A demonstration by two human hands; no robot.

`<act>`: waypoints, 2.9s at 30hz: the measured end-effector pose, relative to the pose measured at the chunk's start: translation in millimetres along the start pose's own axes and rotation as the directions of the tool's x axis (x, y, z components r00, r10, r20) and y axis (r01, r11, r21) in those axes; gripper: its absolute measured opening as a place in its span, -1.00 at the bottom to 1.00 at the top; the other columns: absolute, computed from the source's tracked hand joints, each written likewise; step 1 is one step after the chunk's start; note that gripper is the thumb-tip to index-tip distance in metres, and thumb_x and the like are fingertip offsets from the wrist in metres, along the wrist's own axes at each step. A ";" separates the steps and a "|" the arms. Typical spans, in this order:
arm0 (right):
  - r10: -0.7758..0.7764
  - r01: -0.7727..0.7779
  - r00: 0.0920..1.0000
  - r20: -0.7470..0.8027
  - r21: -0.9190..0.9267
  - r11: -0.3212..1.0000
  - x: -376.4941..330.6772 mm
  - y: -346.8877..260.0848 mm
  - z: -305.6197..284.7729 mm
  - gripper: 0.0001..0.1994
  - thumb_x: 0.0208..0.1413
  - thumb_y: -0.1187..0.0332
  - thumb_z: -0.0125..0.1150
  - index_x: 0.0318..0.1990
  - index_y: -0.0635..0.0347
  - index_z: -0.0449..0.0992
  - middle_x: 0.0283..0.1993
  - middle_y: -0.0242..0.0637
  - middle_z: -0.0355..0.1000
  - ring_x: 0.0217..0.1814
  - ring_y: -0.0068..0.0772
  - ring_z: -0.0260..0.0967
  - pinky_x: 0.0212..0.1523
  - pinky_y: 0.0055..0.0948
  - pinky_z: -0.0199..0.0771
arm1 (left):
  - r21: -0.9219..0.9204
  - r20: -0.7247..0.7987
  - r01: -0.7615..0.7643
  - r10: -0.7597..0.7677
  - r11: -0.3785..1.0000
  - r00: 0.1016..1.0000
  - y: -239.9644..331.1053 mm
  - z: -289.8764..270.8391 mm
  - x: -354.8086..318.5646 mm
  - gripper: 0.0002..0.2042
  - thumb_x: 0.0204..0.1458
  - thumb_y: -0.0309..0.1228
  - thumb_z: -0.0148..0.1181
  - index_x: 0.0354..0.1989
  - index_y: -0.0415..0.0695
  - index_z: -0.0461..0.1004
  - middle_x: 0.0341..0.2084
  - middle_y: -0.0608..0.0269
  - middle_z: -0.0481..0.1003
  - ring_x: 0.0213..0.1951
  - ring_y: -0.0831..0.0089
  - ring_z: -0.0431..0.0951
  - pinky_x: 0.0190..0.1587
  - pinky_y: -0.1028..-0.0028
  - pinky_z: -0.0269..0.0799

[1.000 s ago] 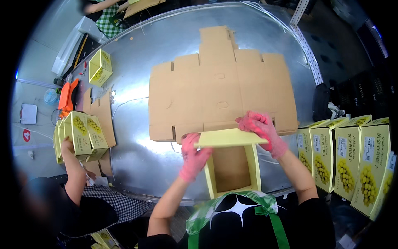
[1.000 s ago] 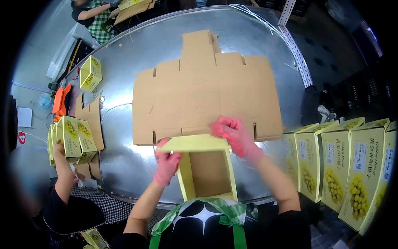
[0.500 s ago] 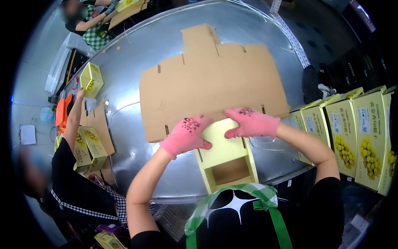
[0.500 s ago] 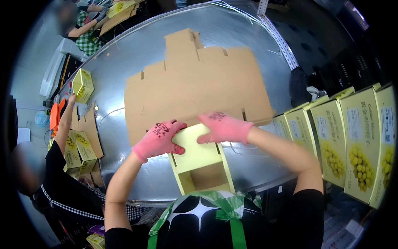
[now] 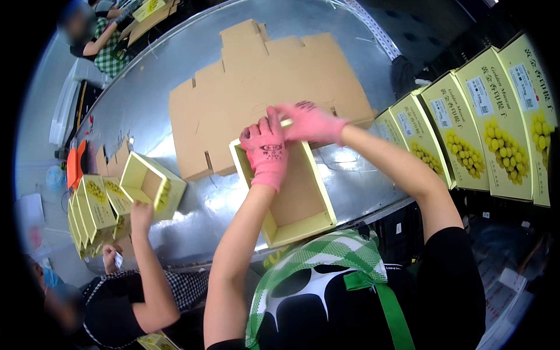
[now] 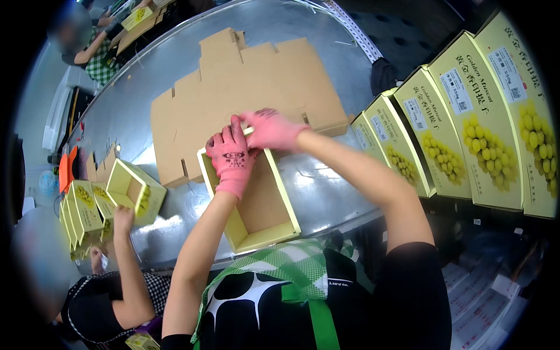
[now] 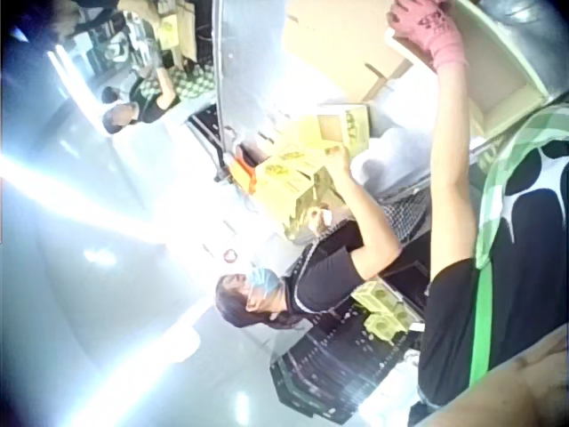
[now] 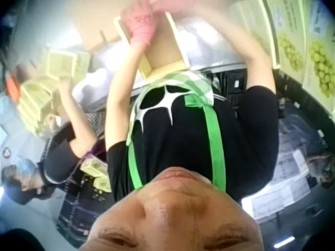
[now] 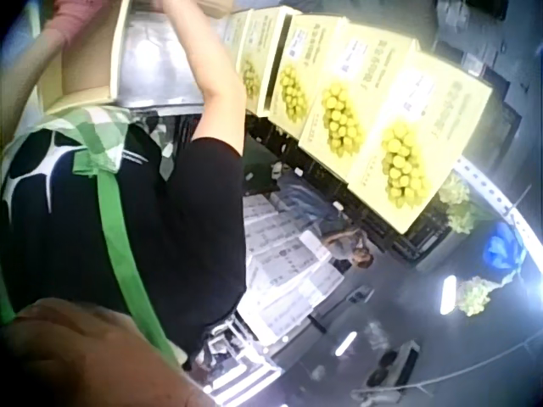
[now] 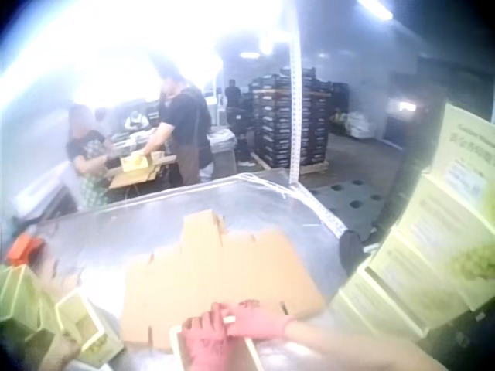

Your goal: The person assembles flat cardboard sheets into rectangular boxes by folding the sides and tucking the flaps into slots. They wear pink gloves and work at a metal table, repeatedly picking up flat sheets, folding them into shape, and placing the finished boxes aside.

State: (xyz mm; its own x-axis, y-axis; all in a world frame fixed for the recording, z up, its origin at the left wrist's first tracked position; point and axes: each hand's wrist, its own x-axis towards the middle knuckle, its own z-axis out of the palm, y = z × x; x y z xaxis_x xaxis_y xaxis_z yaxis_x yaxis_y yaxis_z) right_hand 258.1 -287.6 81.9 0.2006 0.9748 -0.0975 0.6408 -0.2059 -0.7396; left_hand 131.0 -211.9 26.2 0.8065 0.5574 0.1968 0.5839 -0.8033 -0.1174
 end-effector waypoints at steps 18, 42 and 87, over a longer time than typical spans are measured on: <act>0.267 -0.024 0.947 -0.180 0.789 0.614 -2.2 57.8 80.4 -0.41 0.28 -0.11 -0.38 -0.05 0.29 0.38 -0.05 -0.11 0.32 0.02 -0.24 0.25 0.13 -0.38 0.15 | -0.078 -0.523 -0.049 0.001 0.996 0.852 6.0 51.3 1.7 -0.12 -0.64 -0.11 0.48 0.03 -0.02 0.22 0.02 0.22 0.16 0.06 0.19 0.18 0.10 -0.03 0.13; 0.274 0.109 0.851 -0.448 0.662 0.742 -1.5 54.3 107.6 -0.60 0.28 0.21 -0.22 0.11 0.36 0.23 0.15 0.00 0.23 0.21 -0.02 0.16 0.20 -0.24 0.15 | -0.016 -0.114 0.037 -0.039 0.999 0.993 12.0 1.5 -9.9 -0.35 -0.07 -0.16 0.16 0.22 -0.08 0.13 0.00 0.12 0.27 0.06 0.19 0.24 0.30 0.00 -0.12; 0.414 0.332 0.706 -0.574 0.785 0.523 11.5 99.6 0.8 -0.55 0.30 0.15 -0.19 0.21 0.26 0.23 0.23 -0.24 0.23 0.29 -0.37 0.14 0.29 -0.46 0.06 | -0.877 0.057 -0.257 -0.619 -0.406 0.783 -106.4 66.7 -43.2 -0.47 0.26 -0.12 -0.37 0.30 -0.20 0.00 0.16 0.11 0.24 0.20 0.31 0.23 0.32 0.29 -0.01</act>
State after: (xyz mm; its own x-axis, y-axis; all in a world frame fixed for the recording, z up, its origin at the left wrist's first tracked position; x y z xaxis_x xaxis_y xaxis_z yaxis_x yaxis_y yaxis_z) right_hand 323.6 -296.8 6.5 0.8325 0.5539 0.0076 -0.1798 0.2831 -0.9421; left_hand 40.2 -136.5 -34.8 0.2754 0.9459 0.1713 -0.5261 -0.0008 0.8504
